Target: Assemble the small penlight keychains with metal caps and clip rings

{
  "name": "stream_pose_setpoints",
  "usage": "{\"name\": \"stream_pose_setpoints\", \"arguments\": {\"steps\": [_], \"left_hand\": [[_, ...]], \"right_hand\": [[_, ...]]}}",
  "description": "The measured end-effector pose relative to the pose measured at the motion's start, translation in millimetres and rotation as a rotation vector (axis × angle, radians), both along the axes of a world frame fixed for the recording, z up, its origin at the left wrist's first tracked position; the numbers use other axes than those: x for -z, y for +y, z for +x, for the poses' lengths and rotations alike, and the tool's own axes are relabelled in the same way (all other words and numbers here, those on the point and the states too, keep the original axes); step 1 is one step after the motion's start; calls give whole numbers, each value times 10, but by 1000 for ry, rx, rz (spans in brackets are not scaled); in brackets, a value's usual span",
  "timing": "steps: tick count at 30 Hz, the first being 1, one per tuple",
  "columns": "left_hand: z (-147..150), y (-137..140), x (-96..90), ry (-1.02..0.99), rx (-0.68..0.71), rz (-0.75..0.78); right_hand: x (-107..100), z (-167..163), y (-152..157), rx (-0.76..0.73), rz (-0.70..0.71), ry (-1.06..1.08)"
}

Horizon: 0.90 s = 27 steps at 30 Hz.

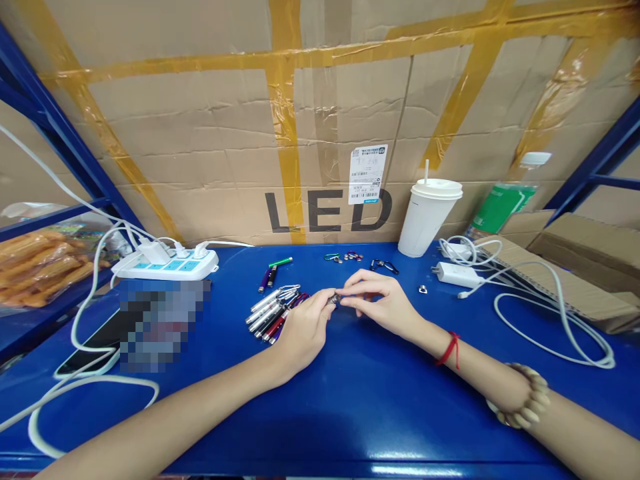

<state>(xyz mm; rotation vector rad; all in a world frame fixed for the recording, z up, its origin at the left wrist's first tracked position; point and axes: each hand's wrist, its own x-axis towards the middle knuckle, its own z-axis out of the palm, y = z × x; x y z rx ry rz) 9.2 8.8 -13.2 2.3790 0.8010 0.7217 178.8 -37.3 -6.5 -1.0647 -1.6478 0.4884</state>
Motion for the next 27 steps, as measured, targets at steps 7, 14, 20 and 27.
{"name": "stream_pose_setpoints", "arguments": {"steps": [7,14,20,27], "left_hand": [[-5,-14,-39,78,76,-64],[-28,15,53,98,163,-99],[-32,22,58,129,185,-81],[-34,24,61,96,175,-4]], "right_hand": [[-7,66,21,-162,-90,86],[22,131,37,-247,-113,18],[28,144,18,-239,-91,-71],[6,71,3,-131,-67,-67]]}}
